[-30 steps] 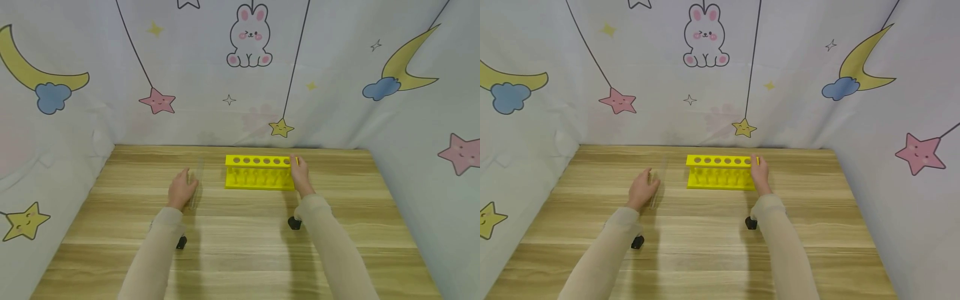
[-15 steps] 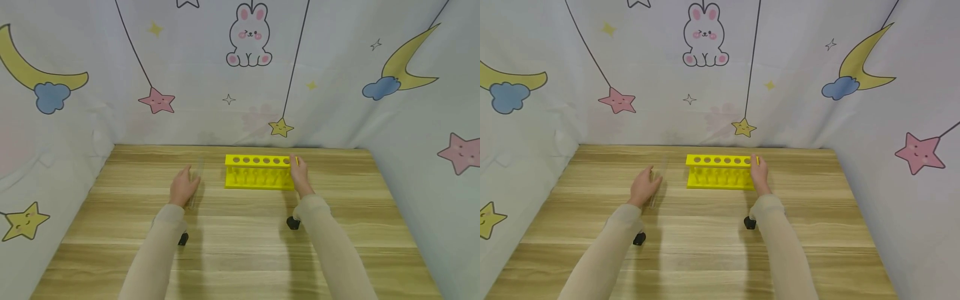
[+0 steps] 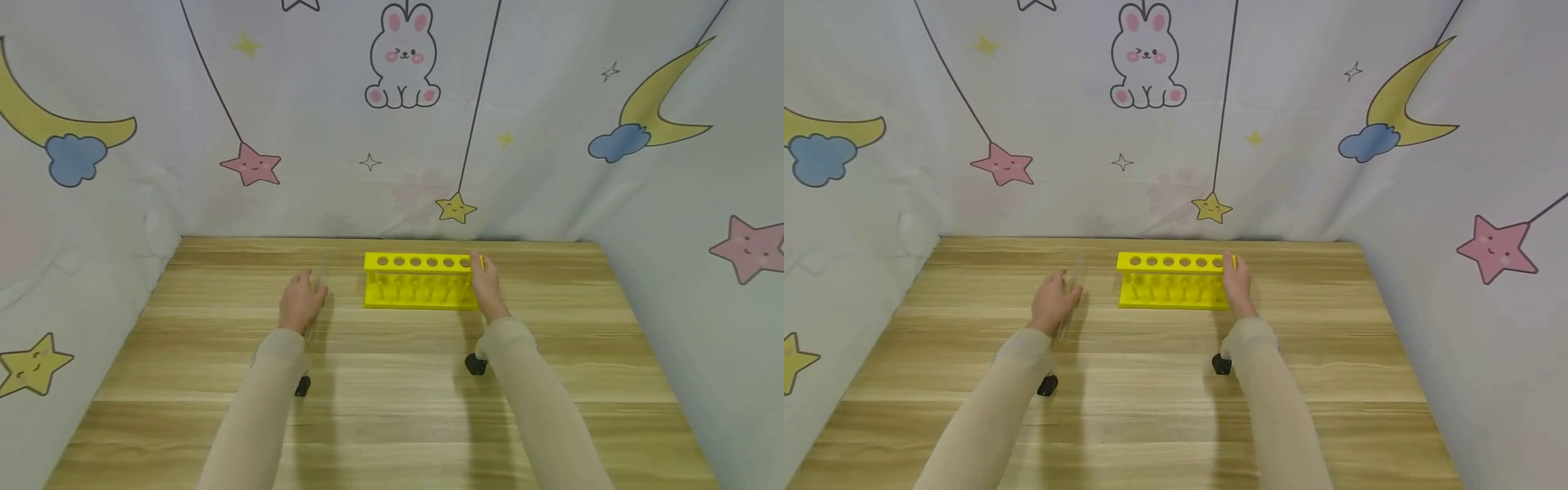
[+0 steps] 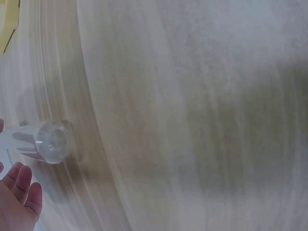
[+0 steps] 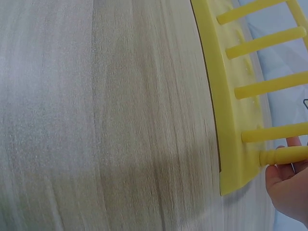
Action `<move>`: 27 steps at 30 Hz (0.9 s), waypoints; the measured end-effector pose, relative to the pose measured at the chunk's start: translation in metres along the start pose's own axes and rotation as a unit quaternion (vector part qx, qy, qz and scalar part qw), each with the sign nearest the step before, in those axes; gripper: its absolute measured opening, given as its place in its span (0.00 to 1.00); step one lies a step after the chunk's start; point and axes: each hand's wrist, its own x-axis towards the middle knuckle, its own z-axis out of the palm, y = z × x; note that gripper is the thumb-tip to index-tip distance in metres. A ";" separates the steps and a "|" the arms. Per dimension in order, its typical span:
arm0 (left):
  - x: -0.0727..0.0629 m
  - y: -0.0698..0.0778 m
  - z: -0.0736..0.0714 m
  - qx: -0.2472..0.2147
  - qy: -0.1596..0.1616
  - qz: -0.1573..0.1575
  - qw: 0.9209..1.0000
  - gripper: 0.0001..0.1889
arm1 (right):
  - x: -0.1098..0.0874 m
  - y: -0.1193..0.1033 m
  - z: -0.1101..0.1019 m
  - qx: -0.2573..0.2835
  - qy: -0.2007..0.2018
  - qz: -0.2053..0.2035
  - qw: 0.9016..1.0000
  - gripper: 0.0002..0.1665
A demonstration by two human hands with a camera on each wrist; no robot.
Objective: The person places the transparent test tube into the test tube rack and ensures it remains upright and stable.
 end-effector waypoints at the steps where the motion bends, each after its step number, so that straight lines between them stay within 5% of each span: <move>1: 0.000 0.000 0.001 0.000 -0.001 -0.003 1.000 0.32 | 0.000 0.000 0.000 0.001 0.003 -0.001 1.000 0.37; 27: 0.003 0.013 0.006 0.044 -0.022 -0.029 0.998 0.26 | 0.001 0.001 0.000 0.005 -0.006 -0.007 1.000 0.35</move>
